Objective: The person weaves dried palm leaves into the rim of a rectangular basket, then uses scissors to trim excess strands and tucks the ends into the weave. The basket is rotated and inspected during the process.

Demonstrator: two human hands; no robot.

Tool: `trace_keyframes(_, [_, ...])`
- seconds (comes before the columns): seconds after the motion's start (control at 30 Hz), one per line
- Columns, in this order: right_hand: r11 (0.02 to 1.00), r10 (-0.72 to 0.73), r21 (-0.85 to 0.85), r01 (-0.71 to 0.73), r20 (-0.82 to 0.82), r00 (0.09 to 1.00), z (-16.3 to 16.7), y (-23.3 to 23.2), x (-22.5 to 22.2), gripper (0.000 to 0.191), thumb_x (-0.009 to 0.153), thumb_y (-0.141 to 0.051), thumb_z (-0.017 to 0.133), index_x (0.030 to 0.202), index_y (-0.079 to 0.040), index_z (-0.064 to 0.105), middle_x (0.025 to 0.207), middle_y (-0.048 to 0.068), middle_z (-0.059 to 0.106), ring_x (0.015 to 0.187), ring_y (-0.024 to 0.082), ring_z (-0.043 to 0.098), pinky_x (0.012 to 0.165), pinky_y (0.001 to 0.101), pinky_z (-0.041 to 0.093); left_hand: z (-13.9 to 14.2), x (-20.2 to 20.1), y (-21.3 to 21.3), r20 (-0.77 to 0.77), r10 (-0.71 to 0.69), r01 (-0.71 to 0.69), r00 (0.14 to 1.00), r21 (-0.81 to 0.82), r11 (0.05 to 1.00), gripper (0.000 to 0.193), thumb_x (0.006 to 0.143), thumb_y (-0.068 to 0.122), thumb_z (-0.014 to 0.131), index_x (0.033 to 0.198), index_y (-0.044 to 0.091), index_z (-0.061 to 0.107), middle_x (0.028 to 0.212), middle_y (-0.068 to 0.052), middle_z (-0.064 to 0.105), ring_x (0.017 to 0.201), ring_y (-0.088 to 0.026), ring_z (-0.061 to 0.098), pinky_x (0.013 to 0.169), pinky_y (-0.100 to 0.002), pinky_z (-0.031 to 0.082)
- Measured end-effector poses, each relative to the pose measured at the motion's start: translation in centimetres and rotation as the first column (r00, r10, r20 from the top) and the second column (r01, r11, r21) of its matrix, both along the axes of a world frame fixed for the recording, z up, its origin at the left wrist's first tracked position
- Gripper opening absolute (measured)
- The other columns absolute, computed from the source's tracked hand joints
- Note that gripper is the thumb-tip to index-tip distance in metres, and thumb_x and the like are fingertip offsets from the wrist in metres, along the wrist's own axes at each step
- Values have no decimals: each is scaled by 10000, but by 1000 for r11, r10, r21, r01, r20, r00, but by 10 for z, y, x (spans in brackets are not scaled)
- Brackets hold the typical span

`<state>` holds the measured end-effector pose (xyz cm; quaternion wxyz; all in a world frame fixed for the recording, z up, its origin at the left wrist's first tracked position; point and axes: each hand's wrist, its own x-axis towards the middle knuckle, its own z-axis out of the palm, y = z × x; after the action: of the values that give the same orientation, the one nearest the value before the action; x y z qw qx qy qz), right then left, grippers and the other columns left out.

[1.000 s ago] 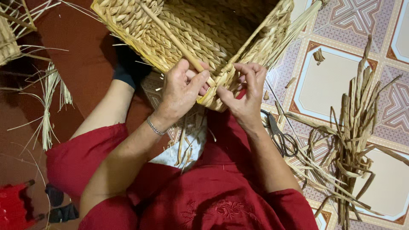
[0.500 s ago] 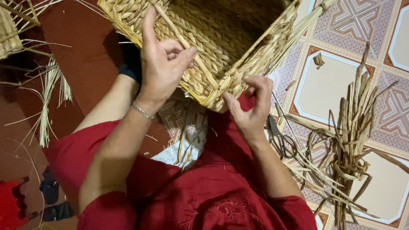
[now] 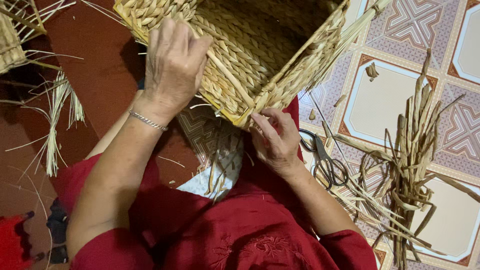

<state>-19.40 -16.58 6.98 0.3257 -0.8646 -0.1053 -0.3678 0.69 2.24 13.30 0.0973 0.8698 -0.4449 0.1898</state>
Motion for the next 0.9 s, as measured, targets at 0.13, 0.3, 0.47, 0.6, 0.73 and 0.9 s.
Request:
trace_keyframes(0.13, [993,-50,-111,50,8,999,4,-1,1,533,788,106,767,1273,-98,684,1151,132,616,805,240,575,686,350,499,-4,-1,0,134,-38,60,990,-166,984,99,1000,29,728,1099,21,722,1000,-122,590,965,-257,602,792,-355,564])
trace_keyframes(0.3, [980,-106,-164,108,22,994,8,-1,3,509,779,69,782,1240,-128,695,1128,132,620,800,257,569,674,364,485,-1,-12,-5,-826,-274,-186,493,-408,894,189,1080,65,544,1154,19,711,946,-137,741,789,-171,750,702,-260,615])
trace_keyframes(0.47, [981,-113,-161,111,-1,994,8,2,2,475,824,55,774,1253,-127,686,1138,130,616,810,251,574,687,357,498,7,-21,-19,-918,-393,-323,-60,-355,878,185,961,-6,525,1102,-1,644,936,-140,747,757,-187,796,667,-255,631])
trace_keyframes(0.6, [984,-110,-144,106,-17,994,4,2,2,460,852,66,770,1265,-119,685,1152,130,624,786,231,571,669,342,493,5,-28,-21,-894,-423,-260,-147,-377,889,160,881,-92,720,1032,-87,666,887,-163,763,775,-202,761,682,-267,664])
trace_keyframes(0.73, [990,-57,-127,54,-27,998,2,-1,3,471,851,63,776,1281,-105,680,1169,156,624,768,204,583,655,323,501,-1,-27,-26,-929,-369,-204,-28,-356,912,167,837,-73,774,953,-54,656,873,-149,753,756,-181,769,670,-261,676])
trace_keyframes(0.9, [976,-56,-214,48,-31,998,7,-4,2,501,802,22,774,1278,-110,685,1195,157,620,817,243,613,697,365,519,-8,-27,-31,-948,-291,-285,-125,-247,926,205,786,-93,706,938,34,654,845,-99,750,687,-148,752,625,-263,658])
